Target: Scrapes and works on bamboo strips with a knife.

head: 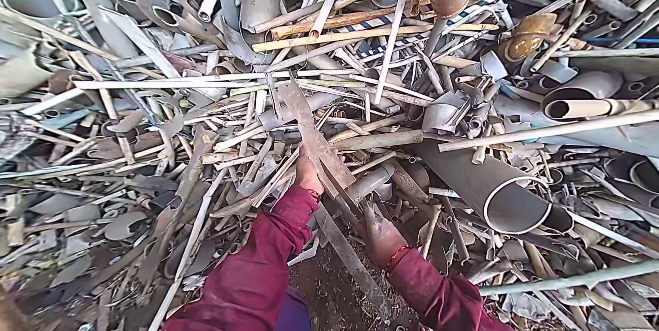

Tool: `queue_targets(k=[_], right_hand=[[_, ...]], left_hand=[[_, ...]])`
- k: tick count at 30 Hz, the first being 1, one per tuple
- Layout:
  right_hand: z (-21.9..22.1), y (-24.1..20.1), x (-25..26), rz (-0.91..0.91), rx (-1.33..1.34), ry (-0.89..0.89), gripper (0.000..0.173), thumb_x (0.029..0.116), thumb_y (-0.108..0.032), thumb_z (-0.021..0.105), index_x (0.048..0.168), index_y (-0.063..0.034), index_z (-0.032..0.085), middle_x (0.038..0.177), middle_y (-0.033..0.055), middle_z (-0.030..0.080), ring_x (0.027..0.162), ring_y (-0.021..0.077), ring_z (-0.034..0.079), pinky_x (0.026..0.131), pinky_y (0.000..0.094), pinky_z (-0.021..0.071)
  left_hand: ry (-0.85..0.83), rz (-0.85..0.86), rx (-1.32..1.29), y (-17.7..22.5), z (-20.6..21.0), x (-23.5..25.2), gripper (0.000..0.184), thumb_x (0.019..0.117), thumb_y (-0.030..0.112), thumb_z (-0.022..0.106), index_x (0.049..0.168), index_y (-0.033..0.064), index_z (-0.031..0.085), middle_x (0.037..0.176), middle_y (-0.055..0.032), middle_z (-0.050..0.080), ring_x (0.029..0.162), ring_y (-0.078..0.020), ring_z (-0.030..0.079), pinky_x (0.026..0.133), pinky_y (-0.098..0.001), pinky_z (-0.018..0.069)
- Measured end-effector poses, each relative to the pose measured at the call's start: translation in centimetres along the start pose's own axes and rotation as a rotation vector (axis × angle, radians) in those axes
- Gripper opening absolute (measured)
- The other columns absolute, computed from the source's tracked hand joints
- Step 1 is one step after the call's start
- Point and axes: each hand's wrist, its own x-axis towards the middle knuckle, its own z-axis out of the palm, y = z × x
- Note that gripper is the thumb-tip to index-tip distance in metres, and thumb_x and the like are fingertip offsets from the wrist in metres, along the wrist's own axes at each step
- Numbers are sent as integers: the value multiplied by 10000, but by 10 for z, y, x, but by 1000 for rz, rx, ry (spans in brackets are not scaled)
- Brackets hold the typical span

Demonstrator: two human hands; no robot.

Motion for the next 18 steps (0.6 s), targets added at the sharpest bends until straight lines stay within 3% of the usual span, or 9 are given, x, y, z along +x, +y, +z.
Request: queue_targets(k=[3,7,11,15,18], right_hand=[[-9,0,1,149,-40,86,474,1121,-281,416,1492,11,373,1348,265,607,1246,403,625,1025,524,496],[1,2,1,-58,137,29,445,1115,-259,446,1413,72,455,1219,293,635,1174,410,635,1024,517,480],[-13,0,2,166,-67,92,456,1113,-202,414,1511,7,341,1391,260,579,1249,408,622,1016,531,503],[-1,-4,2,25,-2,18,467,1118,-230,425,1503,25,351,1310,284,615,1224,419,628,1030,540,490],[-11,-3,3,136,-69,54,470,1107,-212,429,1507,16,334,1357,273,592,1237,415,626,1009,539,504]], left_hand=[[-25,-7,25,-4,2,-6,652,1090,560,118,1391,100,470,1105,-138,679,890,-255,700,770,-439,587],[-12,-12,13,-4,4,-9,631,1097,542,121,1443,106,420,1176,-164,657,945,-274,695,786,-454,579],[-19,-56,5,-7,4,-8,619,1092,560,150,1408,116,445,1106,-148,676,904,-265,707,772,-450,596],[-18,-65,67,-8,7,-12,636,1091,557,164,1389,88,474,1060,-180,680,861,-295,704,721,-456,594],[-8,-114,124,-16,3,-10,637,1092,554,193,1444,83,439,1175,-212,654,969,-323,696,792,-483,591]])
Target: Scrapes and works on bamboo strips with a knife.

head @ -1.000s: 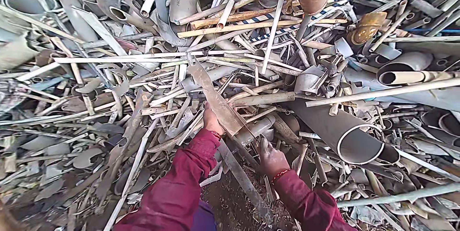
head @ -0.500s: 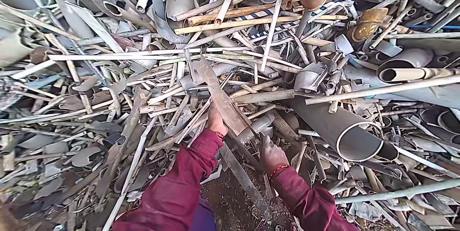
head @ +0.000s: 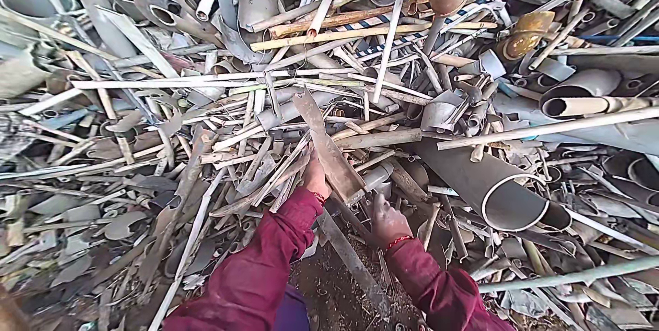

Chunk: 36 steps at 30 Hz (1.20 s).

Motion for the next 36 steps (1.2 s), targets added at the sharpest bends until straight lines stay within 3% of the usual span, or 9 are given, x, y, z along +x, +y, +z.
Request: queue_targets(k=[5,9,13,17,21,25,29,32,36], right_hand=[[4,3,1,-92,124,-7,468,1119,-272,427,1467,39,386,1284,279,626,1226,398,631,1042,515,486],[-1,2,0,43,209,48,469,1125,-276,409,1464,48,398,1319,273,618,1268,384,612,1062,500,474],[8,2,-3,-119,262,51,436,1114,-233,433,1422,75,424,1214,280,646,1186,393,643,1027,501,490],[-3,7,1,32,248,100,471,1126,-285,408,1458,47,398,1294,270,629,1239,383,630,1043,500,489],[4,9,-1,-131,237,65,456,1120,-270,426,1423,70,424,1210,285,647,1184,400,644,1026,507,488],[-5,5,-2,33,188,56,486,1125,-295,402,1485,30,366,1311,260,624,1258,377,621,1050,496,485],[-6,4,-4,-50,70,-21,500,1119,-284,422,1506,24,343,1313,272,615,1246,399,620,1041,524,484],[-10,2,-4,55,2,4,497,1116,-235,413,1530,13,296,1341,258,605,1253,399,619,1019,526,497],[-1,1,-6,-47,77,-39,490,1120,-256,418,1510,29,334,1305,269,620,1245,400,619,1039,524,483]], left_hand=[[-142,-35,56,-14,9,-14,687,1097,521,107,1267,0,522,905,-165,682,746,-267,703,664,-390,605],[-109,-65,162,-20,6,-16,643,1106,500,171,1456,39,450,1212,-200,642,1032,-282,669,889,-450,556],[-226,-33,161,-27,12,-17,731,1099,496,48,1274,-23,532,850,-166,669,695,-250,691,645,-365,598],[-163,26,396,-22,6,-23,647,1116,455,141,1523,18,390,1438,-213,529,1288,-267,555,1083,-441,438],[-205,-1,214,-27,12,-17,668,1108,475,68,1303,0,495,877,-163,675,723,-249,701,657,-365,605],[-173,-18,184,-22,5,-9,656,1106,503,150,1431,33,473,1121,-199,680,943,-290,704,820,-443,589],[-127,-25,58,-17,9,-12,635,1105,512,138,1312,31,498,927,-173,678,769,-270,709,669,-398,606],[-79,6,109,-15,-1,0,642,1105,519,172,1436,62,479,1168,-208,667,974,-313,697,823,-468,584],[-83,49,137,-16,5,-4,634,1100,519,149,1348,55,502,979,-166,674,781,-262,701,684,-401,601]])
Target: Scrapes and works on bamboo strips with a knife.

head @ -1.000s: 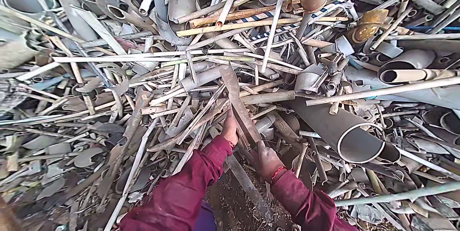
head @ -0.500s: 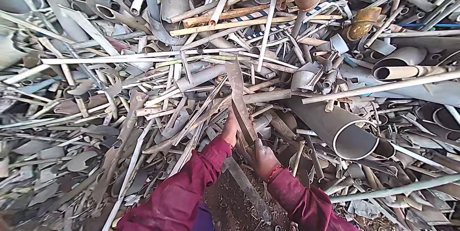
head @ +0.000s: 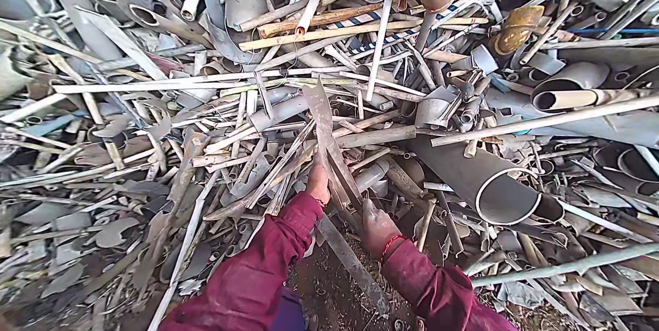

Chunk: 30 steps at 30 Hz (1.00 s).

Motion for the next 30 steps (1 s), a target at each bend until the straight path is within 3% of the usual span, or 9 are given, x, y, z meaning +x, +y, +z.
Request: queue_targets(k=[4,8,12,15,20,23,25,28,30], right_hand=[[-5,-1,4,102,-41,37,547,1086,-207,482,1538,19,272,1346,251,602,1257,388,618,1028,513,496],[-3,1,4,-11,14,40,489,1118,-244,423,1515,26,328,1298,269,625,1236,398,627,1038,525,487],[-5,1,7,90,38,70,521,1117,-246,418,1546,18,283,1358,255,602,1275,380,610,1054,509,478],[6,5,8,-76,141,53,470,1124,-256,411,1483,44,365,1240,284,638,1200,402,638,1035,516,485],[-3,8,5,-7,126,109,492,1124,-295,407,1492,29,373,1290,264,637,1244,387,626,1056,513,474],[18,15,1,-324,305,103,398,1099,-229,482,1308,109,501,987,258,652,925,364,670,880,491,525],[25,16,0,-415,352,51,370,1099,-229,480,1262,100,523,920,216,632,842,321,656,833,458,531],[11,13,1,-187,173,32,448,1120,-300,415,1405,45,444,1157,263,661,1130,398,661,991,528,501],[15,14,0,-194,188,45,441,1117,-292,428,1388,54,458,1129,264,668,1095,393,673,971,524,512]], left_hand=[[-2,3,99,-2,-3,-3,638,1111,486,167,1463,37,453,1225,-221,641,1036,-300,679,885,-455,566],[-46,-8,43,-3,8,-10,668,1107,488,112,1273,-1,536,883,-163,679,736,-248,706,662,-365,605],[-25,-25,163,-3,3,-14,637,1115,471,168,1491,27,427,1329,-205,605,1172,-271,629,1004,-446,507],[-57,-21,46,-4,9,-13,651,1109,483,118,1285,0,519,917,-164,684,793,-255,715,706,-383,611],[-178,-38,-91,0,-5,-2,681,1096,533,126,1358,40,516,982,-191,701,834,-300,720,722,-420,611],[-276,39,-238,3,-10,1,695,1095,521,71,1253,50,557,892,-138,717,759,-248,728,672,-377,622],[-303,107,-313,8,-20,8,675,1097,518,88,1287,62,547,906,-129,729,755,-231,737,659,-366,628],[-245,145,-321,16,-22,6,643,1099,519,99,1322,107,540,926,-99,737,758,-196,740,651,-338,627],[-207,154,-327,15,-20,4,652,1097,527,94,1319,107,541,939,-103,738,764,-204,740,652,-340,624]])
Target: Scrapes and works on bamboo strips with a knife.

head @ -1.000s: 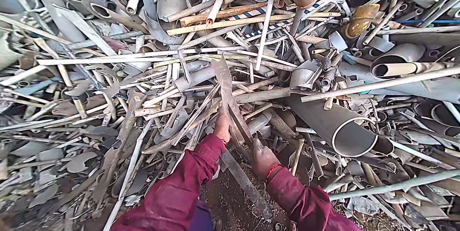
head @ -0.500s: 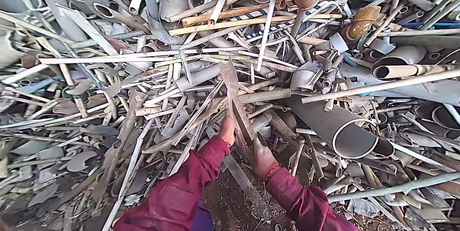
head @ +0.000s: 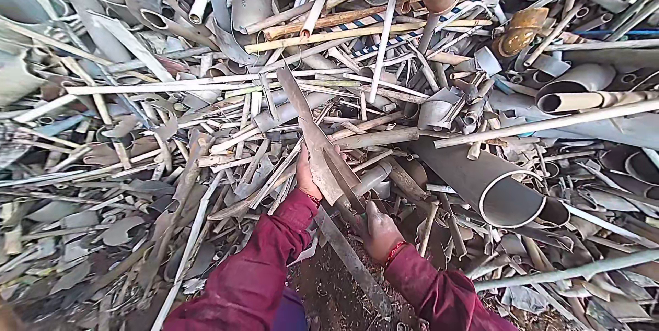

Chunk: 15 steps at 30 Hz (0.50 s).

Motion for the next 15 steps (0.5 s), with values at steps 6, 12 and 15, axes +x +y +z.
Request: queue_targets(k=[6,12,15], right_hand=[[0,-8,-3,155,-116,-37,472,1108,-251,441,1490,18,374,1247,266,642,1160,401,659,990,529,513],[5,1,3,72,-250,-196,506,1095,-138,448,1562,-16,298,1328,290,601,1220,448,619,1021,583,483],[-7,1,6,255,-352,-96,564,1063,-84,477,1586,-55,269,1444,261,529,1233,441,617,982,573,513]], left_hand=[[95,-59,54,8,1,6,823,1042,643,37,1390,64,508,1003,-169,709,784,-256,717,678,-385,607],[231,-80,122,9,2,10,641,1087,569,152,1290,89,526,965,-130,687,729,-241,687,640,-407,587],[278,-125,148,6,-3,13,628,1086,577,156,1304,85,479,948,-150,661,749,-273,683,670,-448,591]])
